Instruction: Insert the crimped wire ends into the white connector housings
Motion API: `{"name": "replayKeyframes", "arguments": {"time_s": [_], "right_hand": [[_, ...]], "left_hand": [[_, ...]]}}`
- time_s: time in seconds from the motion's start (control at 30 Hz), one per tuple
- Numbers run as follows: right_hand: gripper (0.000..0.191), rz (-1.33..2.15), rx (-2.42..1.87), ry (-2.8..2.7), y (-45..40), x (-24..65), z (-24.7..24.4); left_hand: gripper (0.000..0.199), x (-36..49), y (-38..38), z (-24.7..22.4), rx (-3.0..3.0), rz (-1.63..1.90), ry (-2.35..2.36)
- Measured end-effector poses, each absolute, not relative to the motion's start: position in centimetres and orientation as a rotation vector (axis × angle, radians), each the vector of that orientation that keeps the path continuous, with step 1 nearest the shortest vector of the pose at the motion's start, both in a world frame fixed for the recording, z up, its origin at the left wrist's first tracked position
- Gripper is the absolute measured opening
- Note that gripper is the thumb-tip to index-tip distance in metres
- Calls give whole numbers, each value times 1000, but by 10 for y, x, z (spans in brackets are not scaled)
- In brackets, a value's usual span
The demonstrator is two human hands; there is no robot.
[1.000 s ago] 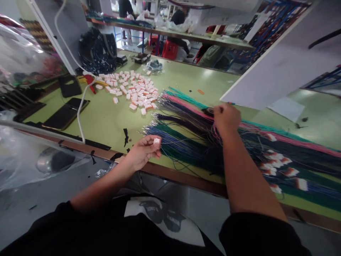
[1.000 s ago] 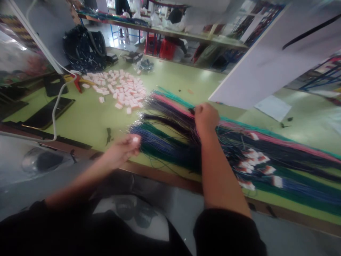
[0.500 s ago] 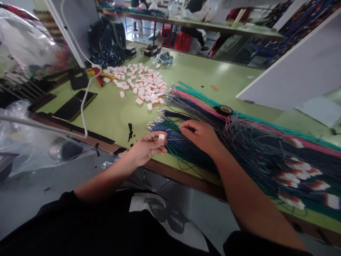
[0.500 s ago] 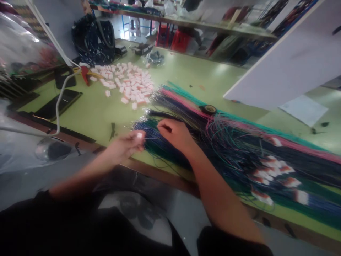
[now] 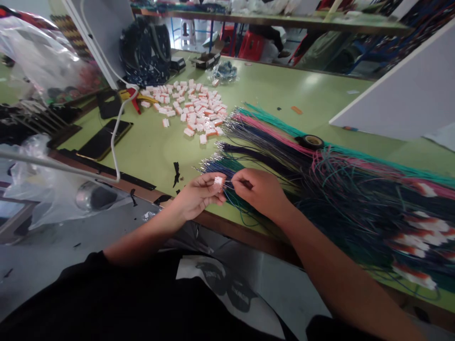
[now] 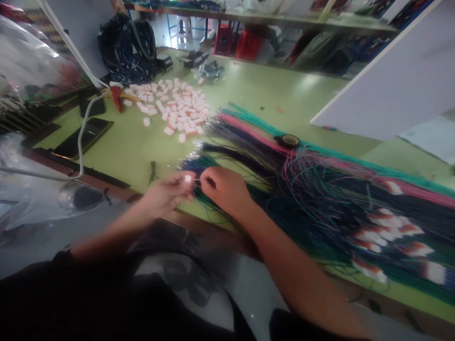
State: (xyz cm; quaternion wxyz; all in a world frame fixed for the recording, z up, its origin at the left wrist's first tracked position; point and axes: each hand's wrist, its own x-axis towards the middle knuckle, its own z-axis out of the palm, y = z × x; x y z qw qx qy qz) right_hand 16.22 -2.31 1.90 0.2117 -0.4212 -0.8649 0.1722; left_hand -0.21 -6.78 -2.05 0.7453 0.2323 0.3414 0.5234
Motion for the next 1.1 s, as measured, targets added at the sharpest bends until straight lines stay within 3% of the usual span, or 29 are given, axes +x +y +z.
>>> {"name": "replayKeyframes", "arguments": {"time_s": [0.57,0.83,1.1], "right_hand": [[19,260,-1282,-2437,-32,145,14],[13,662,-1162,-2373,-22,153,15],[14,568,-1115,-2375,-21,154,13]], "left_hand": [[21,4,-71,-25,692,1281,840],[24,3,-68,-25,623,1284,835],[29,2,-67,-27,639,1265,837]]}}
